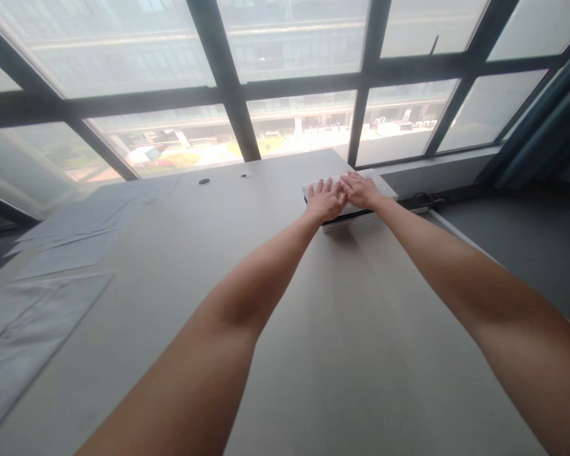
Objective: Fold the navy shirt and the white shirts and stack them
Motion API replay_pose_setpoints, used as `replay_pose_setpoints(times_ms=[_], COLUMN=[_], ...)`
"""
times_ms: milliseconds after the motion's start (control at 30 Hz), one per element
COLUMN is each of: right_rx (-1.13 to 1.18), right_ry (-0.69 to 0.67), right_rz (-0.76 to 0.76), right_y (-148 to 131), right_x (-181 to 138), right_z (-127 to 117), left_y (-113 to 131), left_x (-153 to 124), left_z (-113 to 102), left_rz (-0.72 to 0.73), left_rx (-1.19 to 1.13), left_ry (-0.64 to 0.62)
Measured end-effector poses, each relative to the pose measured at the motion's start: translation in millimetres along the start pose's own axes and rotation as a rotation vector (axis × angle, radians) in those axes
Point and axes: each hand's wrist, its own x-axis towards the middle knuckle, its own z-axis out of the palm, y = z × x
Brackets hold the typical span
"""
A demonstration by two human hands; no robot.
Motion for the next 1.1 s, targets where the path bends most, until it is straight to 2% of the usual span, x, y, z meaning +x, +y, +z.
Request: replay_pose_setpoints(times_ms=[67, 167, 267, 367, 467, 567, 700, 933, 1000, 1100], right_rx=[-0.027, -0.042, -0.023, 0.034, 0.159, 0.307, 0.436, 0.438, 0.41, 0.344], right_ry=[-0.019, 0.055, 0.323, 0.576, 0.618, 0.579, 0.372, 0.23, 0.181, 0.111], right_rz=[0.059, 0.203, 0.33, 0.323, 0.239, 0.256, 0.274, 0.231, 0.186, 0.075], right_y=[11, 27, 22, -17, -80, -144, -205, -264, -278, -297], right_x=[-1, -6, -24, -63, -113, -160, -201, -245, -256, -270], right_z=[1, -4, -10, -3, 17, 37, 52, 57, 59, 66], left_y=[-3, -9, -11, -15, -22, -35, -56, -81, -83, -86], left_x=[0, -1, -9, -37, -87, -148, -231, -359, -384, -408], left_z=[7, 6, -10, -29, -41, -46, -48, -50, -50, -47], left_rz=[-0.005, -0.008, -0.001, 0.033, 0.046, 0.01, -0.077, -0.208, -0.24, -0.224], left_rx=[0.014, -0.011, -0.066, -0.094, -0.108, -0.126, -0.181, -0.49, -0.547, -0.559], left_ry=[-0.001, -0.004, 0.073, 0.202, 0.245, 0.213, 0.153, 0.169, 0.165, 0.169])
